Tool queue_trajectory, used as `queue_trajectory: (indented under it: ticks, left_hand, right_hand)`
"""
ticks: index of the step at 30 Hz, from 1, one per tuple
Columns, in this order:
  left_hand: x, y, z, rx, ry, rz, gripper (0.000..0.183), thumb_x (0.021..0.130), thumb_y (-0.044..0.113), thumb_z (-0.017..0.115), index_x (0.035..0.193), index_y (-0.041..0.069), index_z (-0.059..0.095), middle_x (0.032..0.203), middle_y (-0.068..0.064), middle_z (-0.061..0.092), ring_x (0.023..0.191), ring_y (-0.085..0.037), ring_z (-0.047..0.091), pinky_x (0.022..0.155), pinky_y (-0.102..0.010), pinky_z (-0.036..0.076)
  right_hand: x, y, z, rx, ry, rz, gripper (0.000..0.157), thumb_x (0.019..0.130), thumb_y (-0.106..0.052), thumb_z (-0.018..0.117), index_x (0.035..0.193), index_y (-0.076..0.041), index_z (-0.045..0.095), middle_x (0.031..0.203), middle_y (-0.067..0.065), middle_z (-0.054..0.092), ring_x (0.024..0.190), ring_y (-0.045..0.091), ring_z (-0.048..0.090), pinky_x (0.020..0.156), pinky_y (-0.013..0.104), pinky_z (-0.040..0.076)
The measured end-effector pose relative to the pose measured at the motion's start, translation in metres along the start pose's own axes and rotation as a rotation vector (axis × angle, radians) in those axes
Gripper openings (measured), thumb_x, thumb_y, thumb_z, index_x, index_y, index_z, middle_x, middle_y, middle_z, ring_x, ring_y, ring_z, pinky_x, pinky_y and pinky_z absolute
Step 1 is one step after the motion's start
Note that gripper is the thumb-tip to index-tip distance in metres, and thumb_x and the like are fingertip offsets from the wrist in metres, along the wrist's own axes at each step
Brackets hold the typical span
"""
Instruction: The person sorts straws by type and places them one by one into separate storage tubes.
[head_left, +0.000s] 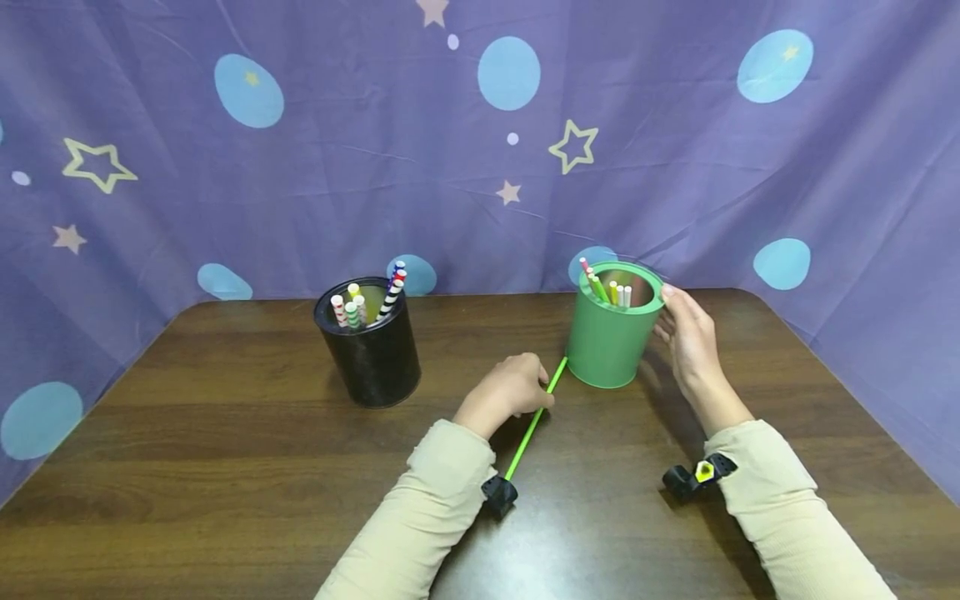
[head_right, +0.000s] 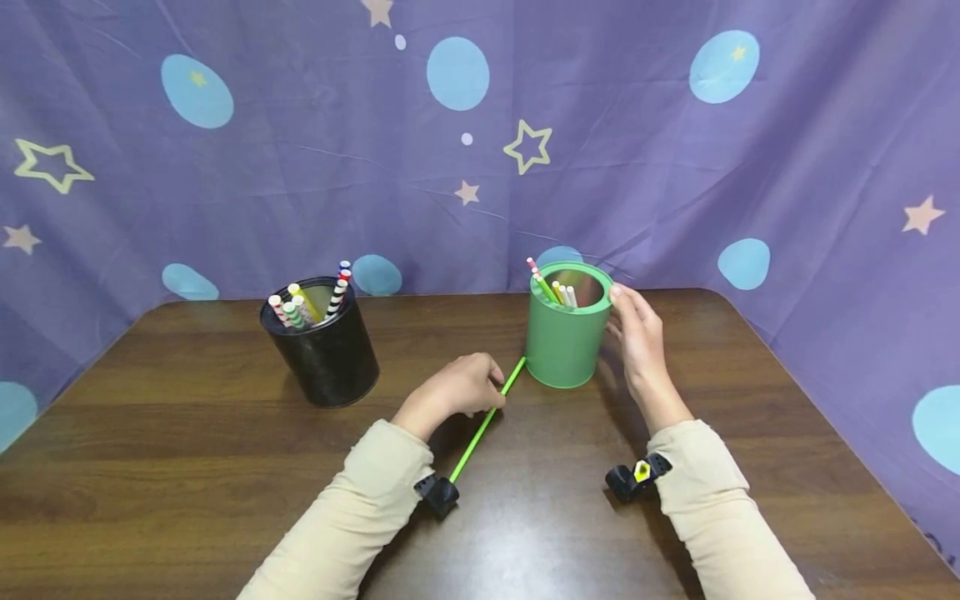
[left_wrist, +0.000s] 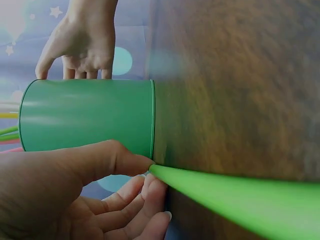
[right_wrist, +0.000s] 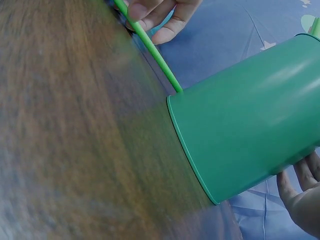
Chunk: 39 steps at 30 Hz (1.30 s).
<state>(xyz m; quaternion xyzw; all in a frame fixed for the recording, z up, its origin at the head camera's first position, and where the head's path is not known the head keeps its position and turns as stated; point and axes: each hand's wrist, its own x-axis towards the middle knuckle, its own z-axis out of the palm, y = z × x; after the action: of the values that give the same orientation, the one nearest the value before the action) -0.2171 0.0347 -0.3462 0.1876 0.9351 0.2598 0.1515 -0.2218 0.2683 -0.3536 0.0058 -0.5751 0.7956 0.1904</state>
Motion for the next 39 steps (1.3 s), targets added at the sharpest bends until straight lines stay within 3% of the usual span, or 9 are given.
queue_trajectory:
  ticks: [3,7,13,15,21,27,39]
  left_hand:
    - [0.001,-0.001,-0.001,-0.007,-0.009,-0.002,0.027,0.085,0.009,0.073,0.112,0.003,0.071,0.104,-0.01,0.069,0.047,-0.012,0.056,0.047,-0.022,0.046]
    - [0.002,-0.003,-0.003,0.003,-0.021,0.003,0.026,0.087,0.01,0.071,0.113,0.005,0.071,0.094,-0.011,0.071,0.049,-0.013,0.056,0.052,-0.023,0.047]
    - [0.002,-0.003,-0.013,-0.014,0.074,-0.007,0.032,0.088,0.014,0.07,0.119,0.006,0.07,0.104,-0.005,0.072,0.095,-0.021,0.064,0.089,-0.033,0.049]
    - [0.001,-0.002,-0.018,-0.058,0.108,-0.012,0.034,0.089,0.013,0.069,0.123,0.004,0.067,0.104,-0.004,0.072,0.1,-0.022,0.064,0.094,-0.036,0.047]
    - [-0.004,-0.001,-0.034,-0.162,0.196,0.01,0.035,0.09,0.011,0.066,0.124,0.004,0.063,0.101,-0.003,0.072,0.095,-0.019,0.066,0.091,-0.035,0.047]
    - [-0.012,0.003,-0.05,-0.281,0.352,0.059,0.032,0.09,0.012,0.066,0.121,0.007,0.062,0.103,-0.005,0.071,0.101,-0.023,0.064,0.092,-0.038,0.046]
    - [-0.024,0.016,-0.066,-0.545,0.559,0.284,0.025,0.092,0.01,0.069,0.116,0.003,0.063,0.1,-0.008,0.069,0.087,-0.02,0.068,0.078,-0.031,0.052]
  right_hand:
    - [0.0,0.001,-0.001,-0.001,0.001,0.001,0.021,0.102,-0.017,0.051,0.092,-0.022,0.069,0.09,-0.01,0.071,0.088,0.003,0.064,0.078,0.019,0.048]
    - [0.0,0.001,-0.001,0.001,0.002,-0.005,0.021,0.102,-0.016,0.05,0.092,-0.022,0.068,0.09,-0.01,0.071,0.088,0.003,0.064,0.078,0.019,0.049]
    - [0.0,0.001,-0.001,0.006,0.001,-0.008,0.021,0.102,-0.015,0.051,0.093,-0.021,0.069,0.09,-0.01,0.071,0.088,0.004,0.065,0.077,0.019,0.049]
    - [0.0,0.001,-0.001,0.009,0.0,-0.006,0.02,0.102,-0.016,0.051,0.093,-0.021,0.069,0.09,-0.01,0.071,0.087,0.004,0.064,0.077,0.019,0.048]
    - [0.0,0.001,-0.001,0.01,0.005,0.001,0.021,0.102,-0.016,0.052,0.092,-0.022,0.069,0.089,-0.01,0.071,0.086,0.003,0.064,0.076,0.019,0.048]
    - [0.0,0.001,-0.001,0.015,0.004,-0.003,0.022,0.102,-0.015,0.051,0.092,-0.021,0.069,0.089,-0.009,0.071,0.086,0.004,0.064,0.075,0.019,0.048]
    - [0.0,0.001,-0.001,0.005,-0.006,-0.008,0.02,0.102,-0.016,0.051,0.095,-0.021,0.069,0.092,-0.009,0.072,0.088,0.004,0.065,0.077,0.02,0.048]
